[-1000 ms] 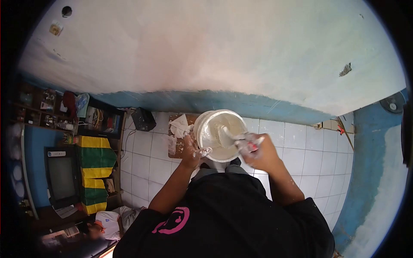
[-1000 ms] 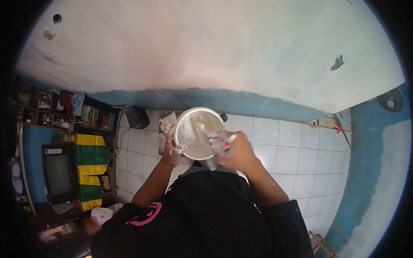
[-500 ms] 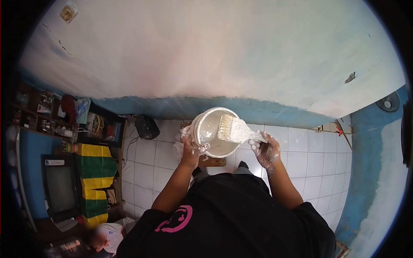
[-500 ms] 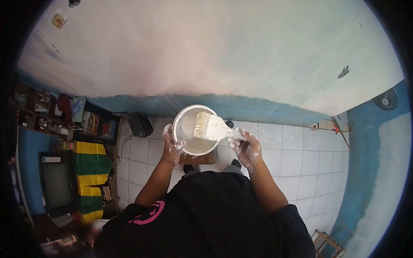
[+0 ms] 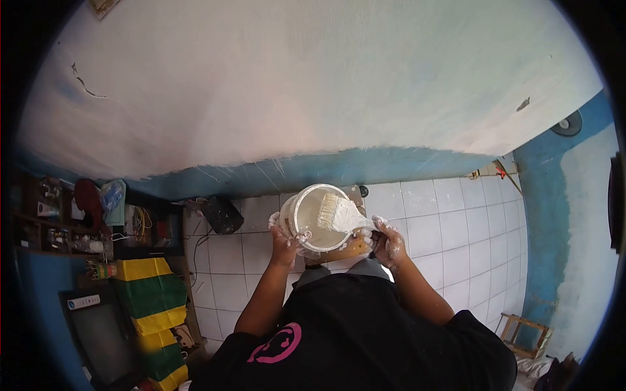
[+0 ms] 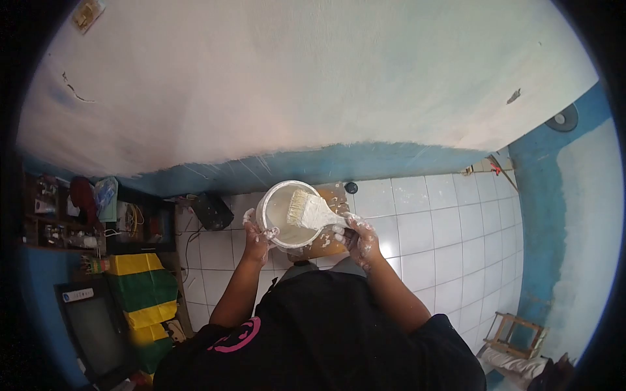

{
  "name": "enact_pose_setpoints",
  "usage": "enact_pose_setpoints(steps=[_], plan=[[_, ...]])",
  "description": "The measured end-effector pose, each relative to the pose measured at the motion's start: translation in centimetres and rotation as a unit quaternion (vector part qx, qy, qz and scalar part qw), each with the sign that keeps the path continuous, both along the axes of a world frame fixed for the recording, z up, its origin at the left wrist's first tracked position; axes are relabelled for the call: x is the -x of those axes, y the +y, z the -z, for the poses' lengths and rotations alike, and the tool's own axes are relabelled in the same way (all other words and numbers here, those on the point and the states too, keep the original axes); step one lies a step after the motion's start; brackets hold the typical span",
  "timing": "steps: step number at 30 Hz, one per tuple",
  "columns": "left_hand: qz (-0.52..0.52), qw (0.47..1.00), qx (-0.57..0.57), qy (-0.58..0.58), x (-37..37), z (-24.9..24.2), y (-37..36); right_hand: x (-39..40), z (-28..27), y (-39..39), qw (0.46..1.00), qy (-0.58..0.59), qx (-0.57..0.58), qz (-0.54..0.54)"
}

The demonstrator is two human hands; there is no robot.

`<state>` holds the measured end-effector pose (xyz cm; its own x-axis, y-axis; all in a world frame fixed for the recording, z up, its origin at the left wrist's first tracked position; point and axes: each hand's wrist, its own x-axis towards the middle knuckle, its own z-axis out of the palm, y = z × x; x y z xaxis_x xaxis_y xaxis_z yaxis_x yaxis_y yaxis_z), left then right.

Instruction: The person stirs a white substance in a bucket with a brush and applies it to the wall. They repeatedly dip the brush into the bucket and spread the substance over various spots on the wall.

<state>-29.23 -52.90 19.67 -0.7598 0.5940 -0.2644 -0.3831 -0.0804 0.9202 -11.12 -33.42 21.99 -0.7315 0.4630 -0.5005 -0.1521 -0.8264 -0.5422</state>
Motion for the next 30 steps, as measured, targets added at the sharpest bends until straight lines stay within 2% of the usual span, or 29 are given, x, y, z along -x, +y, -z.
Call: enact_pose_setpoints(steps=[4,6,9,10,13,14,17,21,25,28,30], plan=[[0.018,1.000,0.005,0.014,1.2,0.5,-0.6,-0.6,-0.3,0.0,0.989,-0.044,-0.134,-0.036],[0.018,1.000,-0.001,-0.004,1.5,-0.2,0.1,-0.7,-2.3,0.5,0.976,-0.079,-0.188,-0.071],[0.010,0.999,-0.001,-0.053,1.1,-2.1,1.2,-1.5,-2.3,2.0,0.928,-0.147,-0.290,-0.180],[0.012,0.998,0.003,-0.054,1.0,-2.1,1.5,-1.4,-3.9,2.3,0.909,-0.136,-0.327,-0.221],[0.024,0.999,0.007,-0.038,1.2,-1.9,2.5,-1.0,-6.4,2.7,0.904,-0.130,-0.312,-0.261],[0.029,0.999,0.007,-0.031,1.2,-1.7,3.0,-1.2,-4.9,3.2,0.894,-0.138,-0.327,-0.275],[0.025,0.997,0.034,-0.062,1.4,-2.3,4.9,-1.0,-2.6,4.1,0.906,-0.102,-0.347,-0.221],[-0.006,0.996,0.043,-0.084,2.4,-2.9,6.7,-0.2,-4.3,6.3,0.968,-0.040,-0.224,-0.107],[-0.021,0.997,0.038,-0.062,2.9,-3.5,6.4,1.2,-3.7,10.7,0.951,-0.025,-0.307,-0.037],[-0.036,0.996,0.044,-0.065,2.5,-5.4,6.4,2.3,-3.8,13.2,0.963,-0.010,-0.264,0.059],[-0.030,0.997,0.037,-0.069,2.7,-5.2,5.8,2.5,-4.7,14.8,0.953,-0.036,-0.294,0.066]])
